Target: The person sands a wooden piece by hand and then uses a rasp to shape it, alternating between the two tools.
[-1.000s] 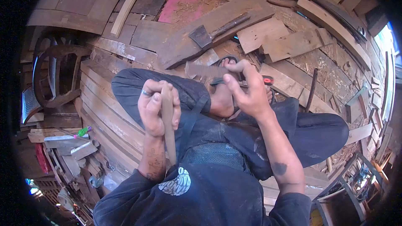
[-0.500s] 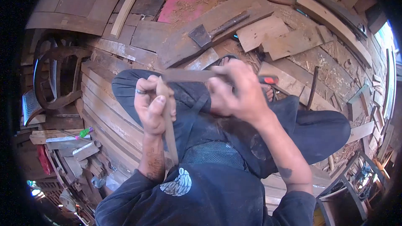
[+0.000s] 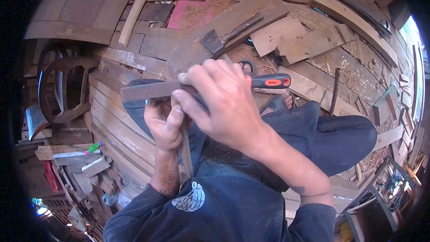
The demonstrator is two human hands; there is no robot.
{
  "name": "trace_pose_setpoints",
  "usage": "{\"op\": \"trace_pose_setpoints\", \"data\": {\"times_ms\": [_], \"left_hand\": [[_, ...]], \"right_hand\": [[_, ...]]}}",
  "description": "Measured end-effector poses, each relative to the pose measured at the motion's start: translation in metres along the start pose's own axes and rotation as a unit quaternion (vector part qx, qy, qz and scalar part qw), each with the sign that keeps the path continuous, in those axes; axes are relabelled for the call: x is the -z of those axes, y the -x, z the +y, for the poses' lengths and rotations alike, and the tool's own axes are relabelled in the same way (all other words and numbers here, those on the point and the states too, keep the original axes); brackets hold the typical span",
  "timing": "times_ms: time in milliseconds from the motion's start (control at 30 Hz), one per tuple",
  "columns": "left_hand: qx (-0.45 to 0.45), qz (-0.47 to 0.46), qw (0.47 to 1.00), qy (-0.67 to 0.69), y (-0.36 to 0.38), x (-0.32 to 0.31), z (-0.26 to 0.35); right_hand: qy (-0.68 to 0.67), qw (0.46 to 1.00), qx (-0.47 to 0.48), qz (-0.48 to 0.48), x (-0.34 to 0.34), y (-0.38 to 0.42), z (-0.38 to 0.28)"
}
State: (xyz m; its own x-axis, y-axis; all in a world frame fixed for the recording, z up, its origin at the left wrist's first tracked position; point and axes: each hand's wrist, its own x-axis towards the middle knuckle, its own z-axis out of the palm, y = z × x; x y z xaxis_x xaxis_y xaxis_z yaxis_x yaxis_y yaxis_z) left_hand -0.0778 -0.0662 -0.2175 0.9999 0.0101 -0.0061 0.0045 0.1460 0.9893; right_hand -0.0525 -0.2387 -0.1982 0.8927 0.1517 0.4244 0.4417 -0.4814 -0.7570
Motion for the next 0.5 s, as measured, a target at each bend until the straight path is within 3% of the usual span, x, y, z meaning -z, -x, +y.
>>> {"op": "trace_pose_setpoints", "data": {"times_ms": [67,133,167,200,233,300,500], "left_hand": [[-0.003,-0.013,0.999,-0.04,0.001,0.009,-0.003],[-0.006,-0.008,1.0,0.027,-0.005,0.011,0.001],[-0.009,-0.007,0.998,0.062,-0.009,0.011,0.003],[-0.032,-0.029,0.998,0.046,-0.009,0.011,0.008],[-0.02,-0.038,0.998,0.043,-0.011,0.012,0.007],[0.003,-0.042,0.999,0.034,-0.013,0.013,0.003],[0.024,-0.089,0.995,0.046,-0.013,0.009,0.001]], "right_hand": [[-0.003,1.0,0.015,0.024,-0.004,0.015,0.019],[-0.05,0.995,-0.062,0.052,-0.005,0.038,0.054],[-0.019,0.988,-0.153,0.01,0.004,0.049,0.072],[0.096,0.988,-0.12,-0.021,0.011,0.06,0.093],[0.057,0.983,-0.174,-0.014,0.015,0.062,0.097],[-0.171,0.935,-0.3,0.078,0.014,0.057,0.082],[-0.082,0.996,-0.004,0.028,0.006,0.002,0.017]]}}
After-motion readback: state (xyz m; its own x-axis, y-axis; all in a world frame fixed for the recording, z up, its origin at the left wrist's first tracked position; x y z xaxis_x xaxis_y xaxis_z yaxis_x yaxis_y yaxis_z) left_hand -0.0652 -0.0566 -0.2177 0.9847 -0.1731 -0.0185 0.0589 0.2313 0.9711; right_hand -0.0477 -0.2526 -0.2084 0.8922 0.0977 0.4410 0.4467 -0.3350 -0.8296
